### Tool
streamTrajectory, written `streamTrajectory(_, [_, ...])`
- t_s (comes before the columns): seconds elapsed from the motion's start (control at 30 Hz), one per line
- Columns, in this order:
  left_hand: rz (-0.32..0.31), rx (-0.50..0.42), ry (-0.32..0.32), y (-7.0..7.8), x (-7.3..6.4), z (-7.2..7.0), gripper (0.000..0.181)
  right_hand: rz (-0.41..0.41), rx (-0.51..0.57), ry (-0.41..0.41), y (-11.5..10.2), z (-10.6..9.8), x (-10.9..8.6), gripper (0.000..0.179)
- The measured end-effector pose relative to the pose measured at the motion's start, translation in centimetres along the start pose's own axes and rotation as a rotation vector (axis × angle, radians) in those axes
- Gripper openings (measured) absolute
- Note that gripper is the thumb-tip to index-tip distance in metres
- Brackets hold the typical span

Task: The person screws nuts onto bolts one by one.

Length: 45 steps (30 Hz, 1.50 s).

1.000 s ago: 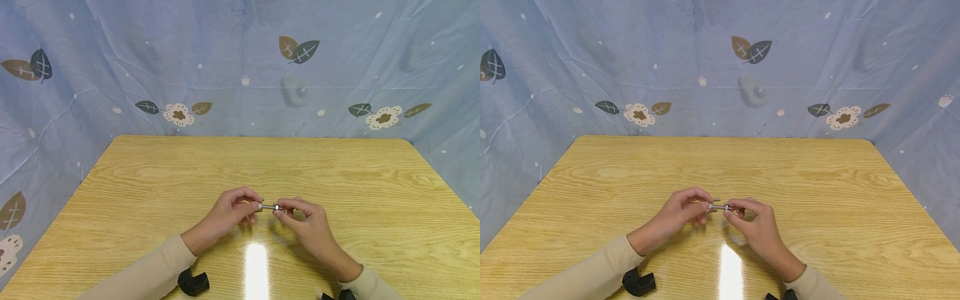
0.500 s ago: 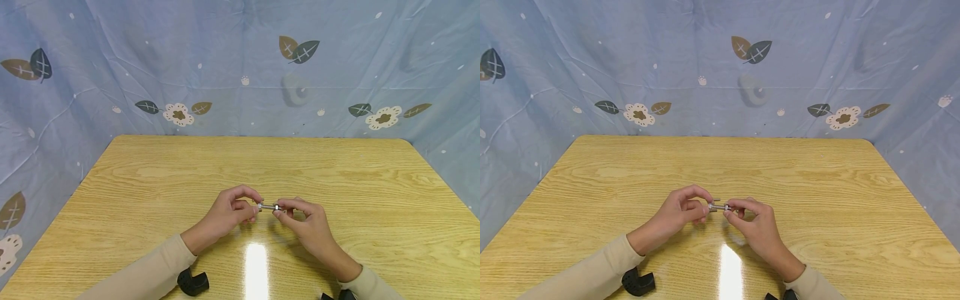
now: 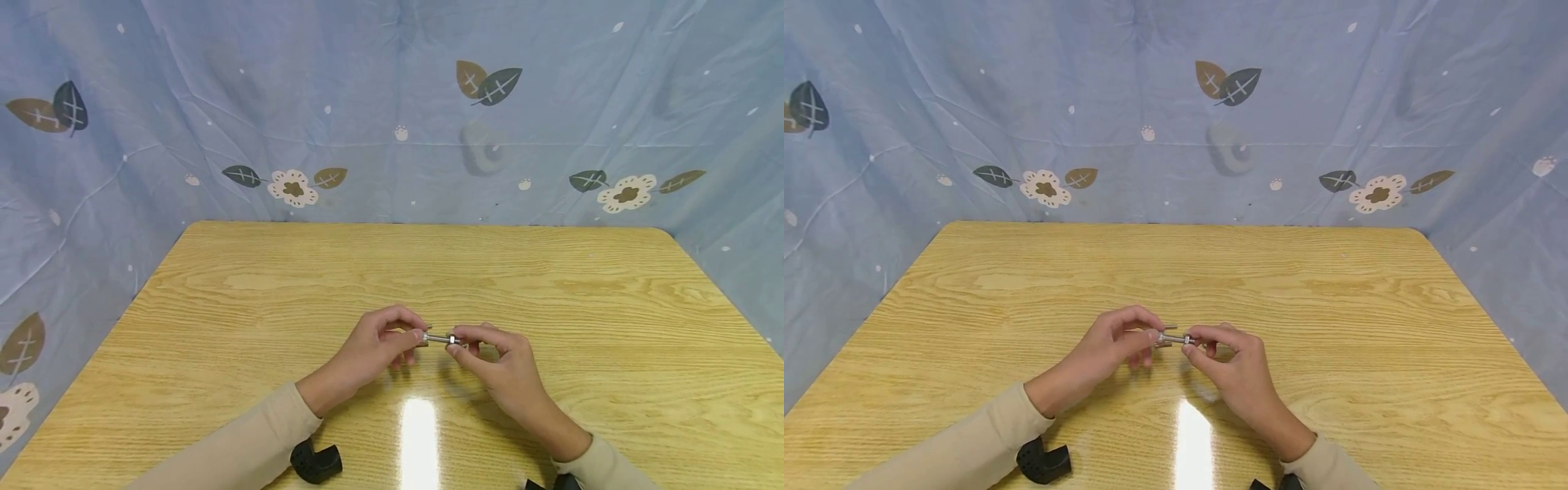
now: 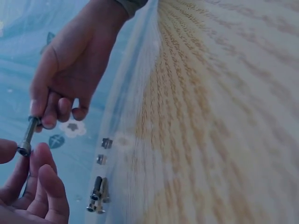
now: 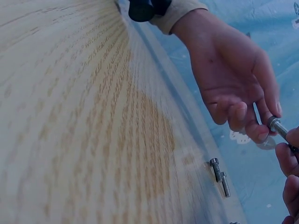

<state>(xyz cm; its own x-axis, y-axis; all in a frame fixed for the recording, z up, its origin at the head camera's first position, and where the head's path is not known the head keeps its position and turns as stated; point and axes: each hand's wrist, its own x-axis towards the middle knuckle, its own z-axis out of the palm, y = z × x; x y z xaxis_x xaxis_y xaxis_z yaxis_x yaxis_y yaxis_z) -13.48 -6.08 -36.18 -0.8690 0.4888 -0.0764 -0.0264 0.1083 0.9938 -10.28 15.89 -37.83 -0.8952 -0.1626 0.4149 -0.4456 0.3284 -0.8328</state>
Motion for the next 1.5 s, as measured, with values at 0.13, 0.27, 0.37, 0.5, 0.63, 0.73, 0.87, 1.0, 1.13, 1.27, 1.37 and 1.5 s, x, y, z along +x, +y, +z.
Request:
streamTrajectory(0.13, [0.008, -0.01, -0.003, 0.12, -0.09, 0.04, 0.024, 0.001, -0.004, 0.004, 0.01, 0.02, 0.0, 0.017])
streamTrajectory(0.27, [0.028, -0.016, -0.006, 0.09, -0.14, -0.03, 0.024, 0.007, -0.004, 0.005, -0.03, 0.01, 0.03, 0.016])
streamTrajectory(0.37, [0.041, -0.01, -0.01, 0.04, -0.17, -0.09, 0.024, 0.01, -0.001, 0.003, -0.05, 0.0, 0.04, 0.016])
streamTrajectory(0.5, [0.053, -0.002, -0.014, -0.04, -0.23, -0.15, 0.023, 0.011, -0.001, 0.0, -0.05, -0.01, 0.04, 0.016])
streamTrajectory(0.63, [0.059, -0.009, -0.024, -0.07, -0.3, -0.22, 0.022, 0.013, 0.003, -0.003, -0.06, -0.03, 0.03, 0.016])
streamTrajectory(0.73, [0.056, -0.015, -0.027, -0.04, -0.3, -0.25, 0.022, 0.012, 0.006, -0.005, -0.06, -0.04, 0.04, 0.016])
streamTrajectory(0.87, [0.028, -0.009, -0.007, -0.08, -0.2, -0.24, 0.022, 0.011, 0.005, -0.002, -0.07, -0.04, 0.04, 0.016])
streamTrajectory(1.0, [-0.003, 0.001, 0.019, -0.1, -0.05, -0.18, 0.023, 0.009, 0.002, 0.003, -0.09, -0.01, 0.05, 0.016])
streamTrajectory(1.13, [-0.005, 0.002, 0.01, 0.01, -0.01, -0.11, 0.024, 0.013, 0.002, 0.008, -0.11, 0.01, 0.07, 0.016])
streamTrajectory(1.27, [0.007, -0.005, -0.005, 0.06, -0.01, -0.12, 0.024, 0.019, 0.005, 0.01, -0.11, 0.0, 0.1, 0.016])
streamTrajectory(1.37, [0.017, -0.015, -0.011, 0.04, 0.0, -0.15, 0.023, 0.016, 0.007, 0.007, -0.09, -0.01, 0.12, 0.016])
streamTrajectory(1.5, [0.036, -0.017, -0.009, -0.11, 0.01, -0.19, 0.022, 0.013, 0.008, 0.003, -0.11, -0.01, 0.13, 0.016])
